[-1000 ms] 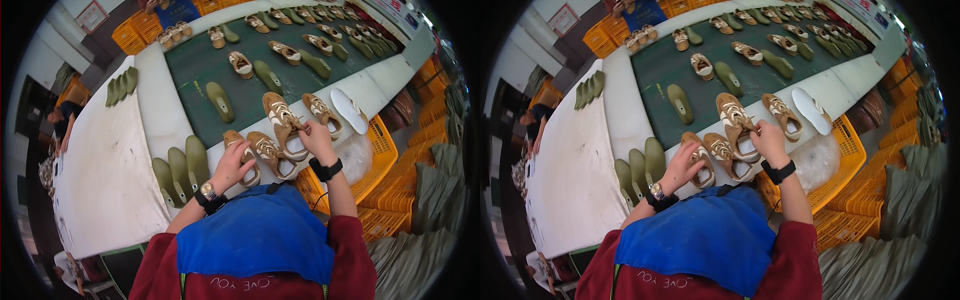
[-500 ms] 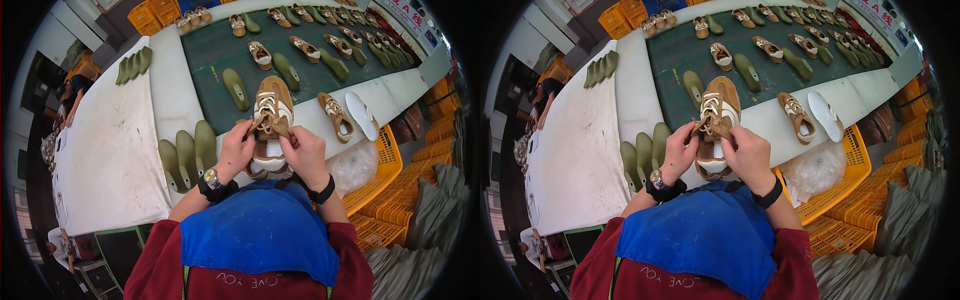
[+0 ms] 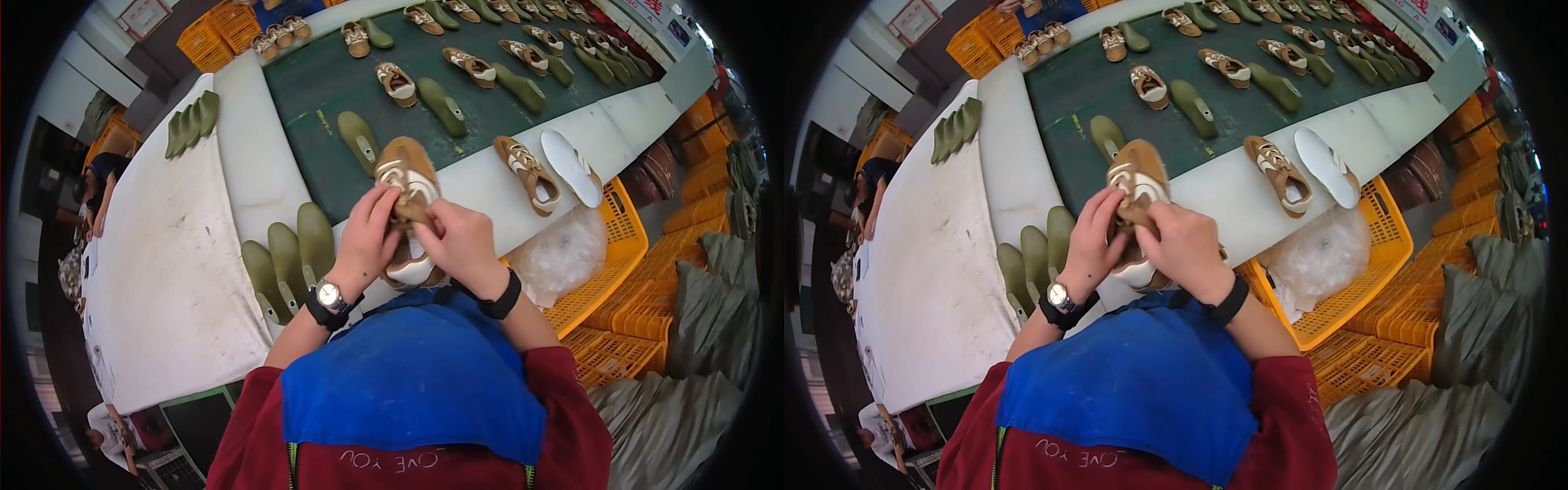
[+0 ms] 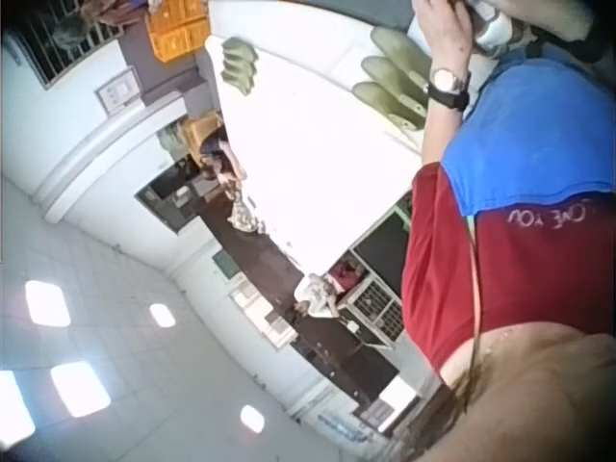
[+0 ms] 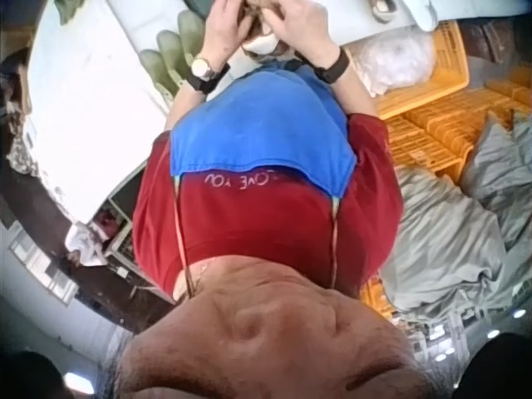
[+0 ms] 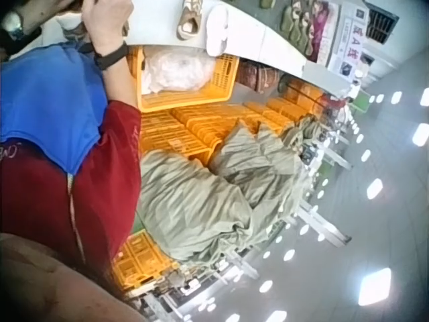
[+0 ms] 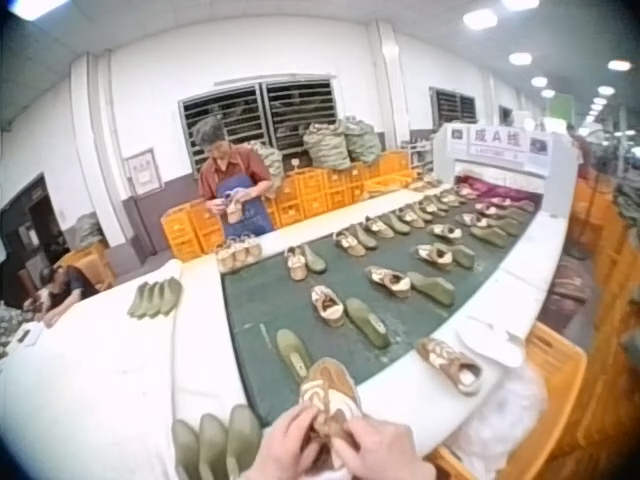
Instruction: Sort shoe uppers and shoe lasts on a conveyor table.
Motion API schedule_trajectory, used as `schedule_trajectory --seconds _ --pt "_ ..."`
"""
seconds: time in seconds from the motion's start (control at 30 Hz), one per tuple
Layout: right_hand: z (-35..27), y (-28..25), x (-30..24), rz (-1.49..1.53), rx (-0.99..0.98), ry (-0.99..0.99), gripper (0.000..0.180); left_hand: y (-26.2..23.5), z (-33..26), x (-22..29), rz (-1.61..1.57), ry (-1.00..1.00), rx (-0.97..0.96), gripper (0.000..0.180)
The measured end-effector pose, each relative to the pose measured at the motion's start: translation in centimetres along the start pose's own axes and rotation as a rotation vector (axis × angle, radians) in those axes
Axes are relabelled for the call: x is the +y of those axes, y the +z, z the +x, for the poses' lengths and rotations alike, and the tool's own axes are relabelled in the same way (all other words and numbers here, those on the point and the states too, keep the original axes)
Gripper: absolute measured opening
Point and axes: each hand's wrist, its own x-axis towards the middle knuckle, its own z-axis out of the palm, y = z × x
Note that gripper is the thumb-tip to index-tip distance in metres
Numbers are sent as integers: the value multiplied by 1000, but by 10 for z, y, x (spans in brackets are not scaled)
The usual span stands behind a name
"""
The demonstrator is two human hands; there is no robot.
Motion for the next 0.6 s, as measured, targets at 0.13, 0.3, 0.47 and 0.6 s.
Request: schedule_trajectory --seconds 0.13,0.3,0.47,0.6 --pt "-2 -11 -3 46 4 66 12 -7 4 -6 -455 -218 81 39" --pt "-2 -21 -22 74 37 22 11 -9 1 -8 -787 -288 151 31" --pt "3 -22 -23 100 -36 97 14 -13 3 -9 -665 -285 136 33" --pt "2 -9 -4 139 26 90 9 -19 14 7 -178 -6 48 65"
